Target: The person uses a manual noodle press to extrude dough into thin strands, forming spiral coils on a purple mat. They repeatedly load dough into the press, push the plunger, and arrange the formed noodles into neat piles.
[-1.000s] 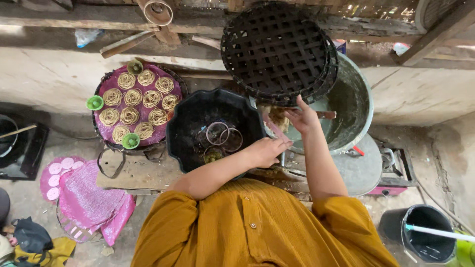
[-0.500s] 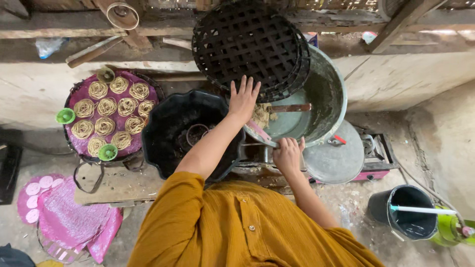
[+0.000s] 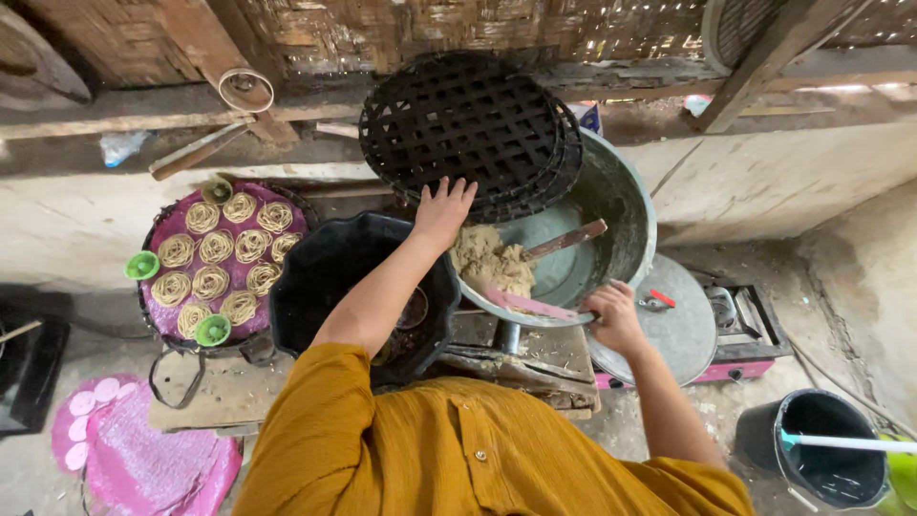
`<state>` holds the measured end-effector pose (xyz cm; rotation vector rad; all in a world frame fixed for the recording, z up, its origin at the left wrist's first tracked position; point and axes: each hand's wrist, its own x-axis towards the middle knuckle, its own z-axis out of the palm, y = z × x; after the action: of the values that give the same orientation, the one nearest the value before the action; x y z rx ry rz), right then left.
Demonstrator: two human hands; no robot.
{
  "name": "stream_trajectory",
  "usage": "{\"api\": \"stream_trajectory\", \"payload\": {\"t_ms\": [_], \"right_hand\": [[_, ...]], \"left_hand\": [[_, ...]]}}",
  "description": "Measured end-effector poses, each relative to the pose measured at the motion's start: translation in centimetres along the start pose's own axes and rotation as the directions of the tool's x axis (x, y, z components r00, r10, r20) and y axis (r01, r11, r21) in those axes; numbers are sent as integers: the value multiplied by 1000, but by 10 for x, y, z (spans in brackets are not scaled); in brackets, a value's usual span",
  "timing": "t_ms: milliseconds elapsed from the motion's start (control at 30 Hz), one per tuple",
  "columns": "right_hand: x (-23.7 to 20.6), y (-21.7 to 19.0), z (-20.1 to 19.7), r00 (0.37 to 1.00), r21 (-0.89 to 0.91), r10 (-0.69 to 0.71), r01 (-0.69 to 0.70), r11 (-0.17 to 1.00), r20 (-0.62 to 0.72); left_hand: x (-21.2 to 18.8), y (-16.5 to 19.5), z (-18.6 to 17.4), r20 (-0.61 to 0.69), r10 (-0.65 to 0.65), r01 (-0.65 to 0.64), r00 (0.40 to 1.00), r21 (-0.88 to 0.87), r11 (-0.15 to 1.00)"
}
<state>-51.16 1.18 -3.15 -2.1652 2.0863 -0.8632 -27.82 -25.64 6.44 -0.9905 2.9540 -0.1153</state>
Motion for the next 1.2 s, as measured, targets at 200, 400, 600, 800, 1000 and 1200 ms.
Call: {"api": "stream_trajectory", "payload": {"t_ms": [200,400,600,800,1000,1200], "right_hand": [[1,26,-29,998,-21,65,-66,998,-23],[-8,-19,21,569,865,799,-283,414,-196],[-4,-20,58,415,956,901,-294,-2,130],[7,-1,32,545,882,831,-438,171,109],[38,15,-6,632,758,730,-602,253,258],[37,9,-12,581,747,736,-647,156,349]], "left_hand": [[2,-5,9,-8,-20,20,1000,-29,999],[8,-18,23,37,-45,47,998,-51,998],[13,-15,30,81,-81,89,993,-96,991],[9,-17,26,76,-103,109,992,-77,991],[-3,-26,17,95,-73,80,993,-72,994],[-19,-47,8,76,27,-6,997,-267,964]]}}
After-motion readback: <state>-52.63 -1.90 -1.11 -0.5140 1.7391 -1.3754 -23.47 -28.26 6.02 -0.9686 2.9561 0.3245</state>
